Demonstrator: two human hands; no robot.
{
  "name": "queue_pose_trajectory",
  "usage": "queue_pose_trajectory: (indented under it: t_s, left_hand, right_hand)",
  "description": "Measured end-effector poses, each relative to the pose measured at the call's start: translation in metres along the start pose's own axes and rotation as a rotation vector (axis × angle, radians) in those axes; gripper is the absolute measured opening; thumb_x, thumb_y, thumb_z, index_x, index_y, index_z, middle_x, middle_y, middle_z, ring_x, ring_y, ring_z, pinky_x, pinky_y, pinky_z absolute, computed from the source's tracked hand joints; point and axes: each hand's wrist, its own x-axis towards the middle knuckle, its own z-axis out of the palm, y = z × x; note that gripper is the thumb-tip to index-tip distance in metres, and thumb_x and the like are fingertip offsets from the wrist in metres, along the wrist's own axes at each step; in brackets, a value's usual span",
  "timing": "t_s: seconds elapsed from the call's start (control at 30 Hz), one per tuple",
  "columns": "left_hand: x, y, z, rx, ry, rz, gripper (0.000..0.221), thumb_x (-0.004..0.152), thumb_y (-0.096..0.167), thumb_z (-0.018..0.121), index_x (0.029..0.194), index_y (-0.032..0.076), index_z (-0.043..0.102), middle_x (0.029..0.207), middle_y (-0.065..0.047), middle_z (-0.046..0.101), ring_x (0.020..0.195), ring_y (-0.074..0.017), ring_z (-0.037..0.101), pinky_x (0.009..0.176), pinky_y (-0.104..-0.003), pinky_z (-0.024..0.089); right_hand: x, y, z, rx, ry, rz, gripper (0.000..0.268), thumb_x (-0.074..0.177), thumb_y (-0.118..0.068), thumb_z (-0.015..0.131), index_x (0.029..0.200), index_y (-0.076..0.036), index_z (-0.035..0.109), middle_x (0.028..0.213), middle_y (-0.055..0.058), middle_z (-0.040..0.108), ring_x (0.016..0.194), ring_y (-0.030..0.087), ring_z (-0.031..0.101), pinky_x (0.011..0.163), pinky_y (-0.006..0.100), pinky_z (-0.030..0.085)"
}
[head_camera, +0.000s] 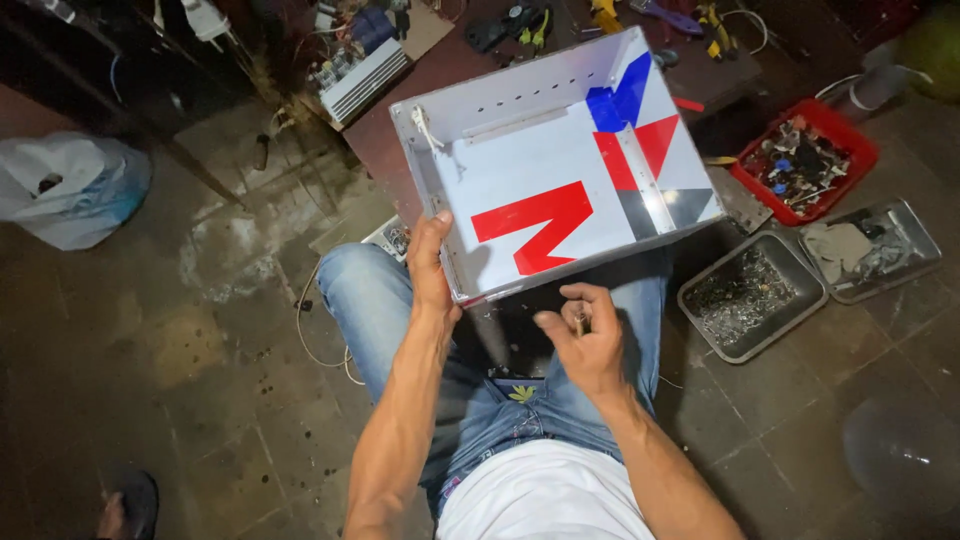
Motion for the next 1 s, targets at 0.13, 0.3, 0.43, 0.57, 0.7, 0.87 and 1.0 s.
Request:
queue_pose_trajectory:
  t_s: [0.13,0.3,0.43,0.57,0.7,0.87,1.0]
  left_hand:
    - [-0.023,0.022,0.019,-0.017,0.051,-0.009,0.061,0.079,0.037,0.076,0.129,0.007,0.059,0.111,-0.018,0.052,0.098,-0.0303,0.057,0.075,-0.044,0.059]
    - [-0.018,0.019,0.019,0.02,0.072,-0.026,0.062,0.079,0.038,0.078,0.125,0.004,0.057,0.116,-0.021,0.046,0.103,-0.0336,0.052,0.078,-0.049,0.057]
    - [-0.018,0.021,0.021,0.057,0.089,-0.023,0.058,0.079,0.04,0.078,0.12,0.004,0.059,0.119,-0.021,0.046,0.111,-0.0349,0.05,0.086,-0.049,0.055]
    - [-0.019,0.028,0.027,0.109,0.096,-0.023,0.063,0.079,0.042,0.077,0.123,0.002,0.058,0.127,-0.024,0.044,0.119,-0.0375,0.047,0.096,-0.052,0.05]
    - [-0.066,0.101,0.072,0.237,0.07,-0.045,0.085,0.075,0.055,0.074,0.135,0.001,0.049,0.138,-0.026,0.041,0.129,-0.0375,0.044,0.106,-0.052,0.045]
    - [-0.076,0.165,0.095,0.228,-0.246,0.173,0.08,0.08,0.057,0.072,0.134,0.0,0.055,0.135,-0.026,0.051,0.129,-0.0363,0.049,0.109,-0.054,0.041]
    - [-0.071,0.197,0.1,0.398,-0.579,0.481,0.073,0.092,0.059,0.062,0.142,0.006,0.055,0.142,-0.023,0.054,0.136,-0.0337,0.046,0.114,-0.05,0.037]
  right_hand:
    - [0.022,-0.033,0.009,-0.146,0.079,-0.162,0.05,0.072,-0.031,0.095,0.096,-0.002,0.063,0.058,0.006,0.058,0.051,0.019,0.061,0.051,0.027,0.048]
    - [0.039,-0.038,0.017,-0.217,0.158,-0.241,0.049,0.069,-0.035,0.097,0.09,-0.006,0.062,0.062,0.006,0.064,0.057,0.022,0.068,0.054,0.027,0.052]
    - [0.054,-0.03,0.0,-0.275,0.14,-0.373,0.047,0.072,-0.037,0.094,0.095,-0.006,0.066,0.072,0.006,0.061,0.059,0.023,0.064,0.052,0.028,0.052]
    - [0.093,-0.055,-0.035,-0.576,-0.021,-0.634,0.043,0.083,-0.036,0.083,0.116,-0.012,0.072,0.111,0.012,0.065,0.067,0.029,0.067,0.06,0.038,0.056]
    - [0.114,-0.063,-0.05,-0.622,-0.223,-0.614,0.014,0.091,-0.031,0.074,0.102,-0.023,0.075,0.088,-0.008,0.071,0.061,0.02,0.067,0.06,0.028,0.054]
    - [0.115,-0.124,-0.047,-0.425,-0.036,-0.416,0.011,0.088,-0.011,0.08,0.096,-0.018,0.078,0.082,-0.001,0.072,0.068,0.021,0.071,0.065,0.03,0.055]
    - [0.103,-0.179,-0.058,-0.162,0.044,0.069,0.022,0.092,-0.011,0.071,0.11,0.001,0.073,0.058,0.015,0.063,0.046,0.019,0.064,0.048,0.031,0.052]
